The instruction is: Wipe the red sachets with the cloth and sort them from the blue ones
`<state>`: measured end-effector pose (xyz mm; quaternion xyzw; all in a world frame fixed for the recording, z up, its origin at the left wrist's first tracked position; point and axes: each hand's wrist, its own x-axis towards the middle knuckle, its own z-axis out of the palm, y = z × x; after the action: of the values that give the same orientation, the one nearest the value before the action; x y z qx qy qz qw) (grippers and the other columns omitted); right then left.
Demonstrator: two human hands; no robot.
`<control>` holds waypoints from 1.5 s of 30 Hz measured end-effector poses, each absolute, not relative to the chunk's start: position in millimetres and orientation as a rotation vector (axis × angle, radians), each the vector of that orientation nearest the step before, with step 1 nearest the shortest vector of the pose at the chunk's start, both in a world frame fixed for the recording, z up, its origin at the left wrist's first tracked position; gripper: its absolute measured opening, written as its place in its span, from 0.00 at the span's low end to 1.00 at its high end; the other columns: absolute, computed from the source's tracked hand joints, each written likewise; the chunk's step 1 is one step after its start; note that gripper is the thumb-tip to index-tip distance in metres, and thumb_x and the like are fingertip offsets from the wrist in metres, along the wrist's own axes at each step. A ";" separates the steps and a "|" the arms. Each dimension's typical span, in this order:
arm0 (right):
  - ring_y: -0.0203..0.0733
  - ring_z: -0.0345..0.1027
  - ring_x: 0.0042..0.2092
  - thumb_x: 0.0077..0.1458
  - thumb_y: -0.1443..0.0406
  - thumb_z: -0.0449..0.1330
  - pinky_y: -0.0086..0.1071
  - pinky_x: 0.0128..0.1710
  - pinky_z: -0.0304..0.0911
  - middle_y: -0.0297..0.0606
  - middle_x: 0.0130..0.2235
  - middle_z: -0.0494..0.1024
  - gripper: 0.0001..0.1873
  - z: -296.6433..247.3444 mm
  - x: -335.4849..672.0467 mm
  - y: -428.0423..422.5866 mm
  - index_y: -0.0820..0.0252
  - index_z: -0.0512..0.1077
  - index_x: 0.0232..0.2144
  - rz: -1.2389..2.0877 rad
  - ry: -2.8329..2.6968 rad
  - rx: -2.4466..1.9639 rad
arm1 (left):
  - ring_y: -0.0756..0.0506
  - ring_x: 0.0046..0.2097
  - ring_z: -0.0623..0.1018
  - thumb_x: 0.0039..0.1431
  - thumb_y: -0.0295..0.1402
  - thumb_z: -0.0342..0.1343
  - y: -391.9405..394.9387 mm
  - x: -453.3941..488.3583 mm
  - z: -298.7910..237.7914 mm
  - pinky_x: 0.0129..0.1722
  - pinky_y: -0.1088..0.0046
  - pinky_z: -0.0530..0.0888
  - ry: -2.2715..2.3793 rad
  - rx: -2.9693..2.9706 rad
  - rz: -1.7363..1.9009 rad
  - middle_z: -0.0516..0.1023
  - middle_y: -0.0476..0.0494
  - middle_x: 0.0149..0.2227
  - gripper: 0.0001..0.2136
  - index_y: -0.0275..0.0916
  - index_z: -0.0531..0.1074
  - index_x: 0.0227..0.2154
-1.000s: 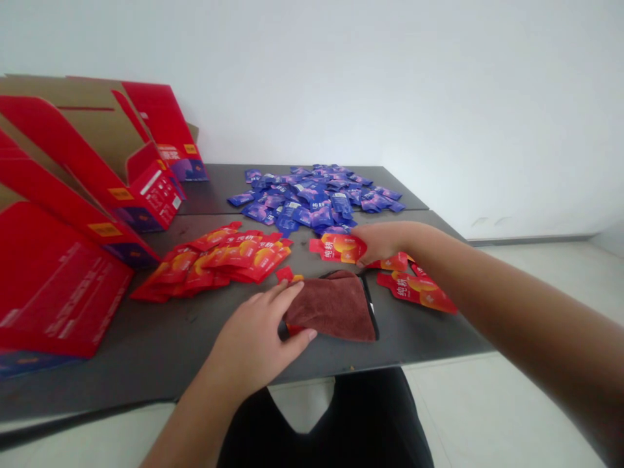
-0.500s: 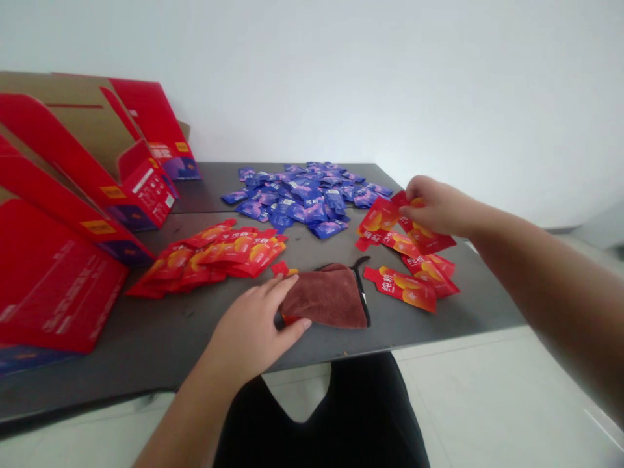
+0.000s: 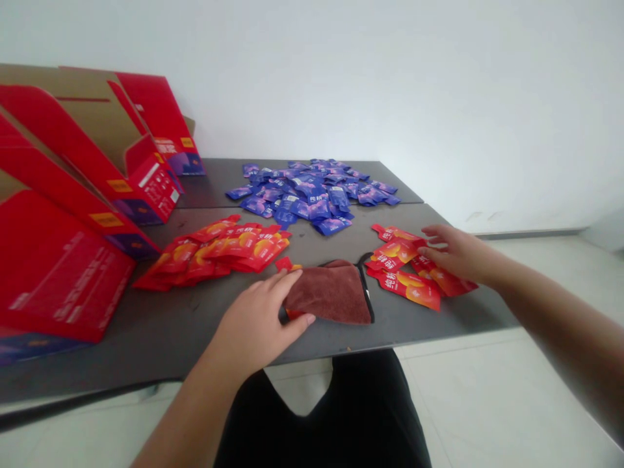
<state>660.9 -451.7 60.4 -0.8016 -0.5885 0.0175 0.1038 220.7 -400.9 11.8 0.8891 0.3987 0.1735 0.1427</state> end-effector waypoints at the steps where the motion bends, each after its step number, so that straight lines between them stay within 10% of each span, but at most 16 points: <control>1: 0.62 0.74 0.60 0.64 0.54 0.59 0.53 0.59 0.71 0.54 0.60 0.78 0.29 62.5 651.3 -453.3 0.61 0.70 0.62 -0.009 -1.768 -2.332 | 0.31 0.64 0.76 0.64 0.48 0.63 -401.5 220.9 11.6 0.63 0.51 0.73 1.182 2.530 0.503 0.73 0.35 0.66 0.38 0.42 0.58 0.72; 6: 0.54 0.67 0.67 0.72 0.53 0.53 0.50 0.68 0.62 0.44 0.65 0.74 0.24 76.3 551.7 -463.6 0.52 0.69 0.65 0.139 -2.150 -1.818 | 0.31 0.64 0.75 0.58 0.47 0.68 -402.4 221.6 9.1 0.62 0.49 0.72 1.267 2.389 0.520 0.75 0.35 0.65 0.56 0.42 0.34 0.77; 21: 0.53 0.71 0.53 0.70 0.63 0.55 0.58 0.61 0.57 0.43 0.52 0.75 0.10 42.3 448.3 -403.7 0.53 0.71 0.51 0.113 -2.544 -1.527 | 0.28 0.71 0.68 0.51 0.49 0.74 -399.2 219.5 8.6 0.67 0.47 0.69 1.242 2.328 0.540 0.63 0.29 0.73 0.61 0.41 0.38 0.77; 29: 0.46 0.70 0.42 0.59 0.71 0.58 0.39 0.43 0.68 0.42 0.45 0.70 0.09 37.6 452.6 -367.9 0.56 0.65 0.41 0.092 -2.406 -1.391 | 0.30 0.77 0.54 0.51 0.51 0.74 -399.9 218.0 0.0 0.72 0.48 0.64 1.255 2.331 0.598 0.42 0.32 0.79 0.66 0.44 0.29 0.77; 37: 0.47 0.69 0.54 0.62 0.73 0.58 0.43 0.56 0.67 0.42 0.52 0.71 0.15 50.1 436.4 -405.0 0.53 0.70 0.49 0.344 -2.515 -1.033 | 0.28 0.71 0.68 0.51 0.48 0.74 -398.8 218.3 5.5 0.66 0.48 0.71 1.249 2.280 0.555 0.61 0.23 0.73 0.66 0.37 0.29 0.76; 45: 0.45 0.68 0.51 0.64 0.69 0.63 0.45 0.57 0.63 0.37 0.47 0.73 0.05 49.4 432.0 -394.4 0.54 0.74 0.40 0.564 -2.578 -1.037 | 0.27 0.74 0.61 0.49 0.48 0.75 -397.8 219.2 8.9 0.69 0.45 0.67 1.258 2.318 0.488 0.51 0.22 0.76 0.65 0.36 0.32 0.76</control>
<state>432.0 -394.4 49.4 -0.3613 -0.8986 0.1967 0.1526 219.2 -397.8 8.9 0.8415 0.4567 0.1773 0.2277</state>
